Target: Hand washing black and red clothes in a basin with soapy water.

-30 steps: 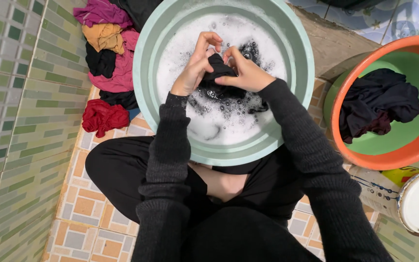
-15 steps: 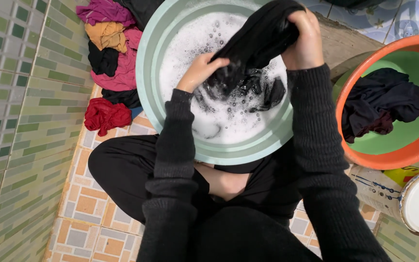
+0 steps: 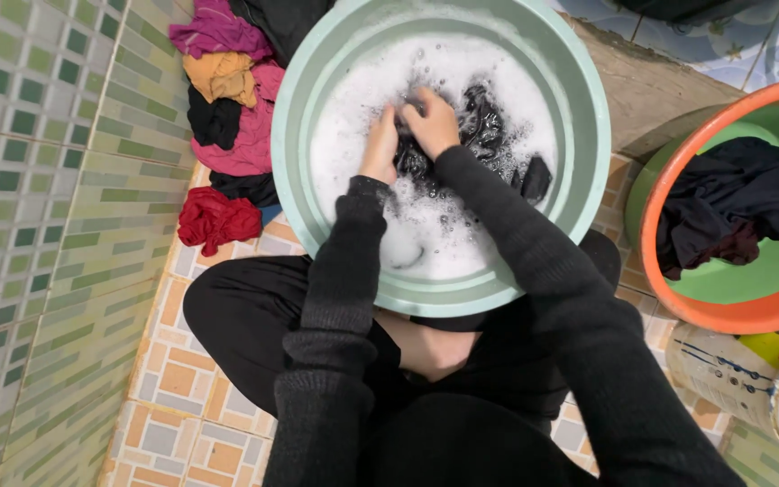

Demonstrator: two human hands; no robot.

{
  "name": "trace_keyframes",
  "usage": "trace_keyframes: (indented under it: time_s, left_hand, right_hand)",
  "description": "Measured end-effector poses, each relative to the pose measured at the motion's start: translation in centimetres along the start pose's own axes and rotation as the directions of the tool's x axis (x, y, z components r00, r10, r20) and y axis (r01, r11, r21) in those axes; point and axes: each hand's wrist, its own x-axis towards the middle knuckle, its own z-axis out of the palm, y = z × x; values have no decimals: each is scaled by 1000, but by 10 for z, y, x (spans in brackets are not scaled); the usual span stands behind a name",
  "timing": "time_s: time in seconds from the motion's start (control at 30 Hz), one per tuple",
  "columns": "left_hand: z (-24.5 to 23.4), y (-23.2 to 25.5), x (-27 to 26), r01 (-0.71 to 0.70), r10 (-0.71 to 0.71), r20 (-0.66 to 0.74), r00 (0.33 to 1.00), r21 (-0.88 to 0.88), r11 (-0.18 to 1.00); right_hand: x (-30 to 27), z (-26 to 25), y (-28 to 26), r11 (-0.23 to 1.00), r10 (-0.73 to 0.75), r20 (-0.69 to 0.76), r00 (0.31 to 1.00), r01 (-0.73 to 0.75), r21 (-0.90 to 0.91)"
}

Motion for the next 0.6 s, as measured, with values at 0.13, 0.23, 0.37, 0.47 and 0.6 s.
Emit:
trace_keyframes:
  time_s: [0.13,0.23,0.37,0.47,0.6]
  left_hand:
    - [-32,-44,45,45,88,313,946,-395,917]
    - [-24,-22,16,103,318,570,758,-585,805]
    - [-7,-7,1,119,139,450,882,-500,858]
    - [-27,-49,56,182,166,555,815,-517,837]
    - [-11,-15,10,138,44,366,930,-456,879]
  right_hand:
    - [-45,-30,-73,947,-293,-124,948,306,99]
    - [-50,-39,-88,732,-681,-129,720,666,-146]
    - [-49,-42,-89,708,-701,-208,682,631,-317]
    - [-67,-50,-104,681,-723,-184,666,643,-350]
    - [-63,-47,-90,679,-732,-211,648,662,-318]
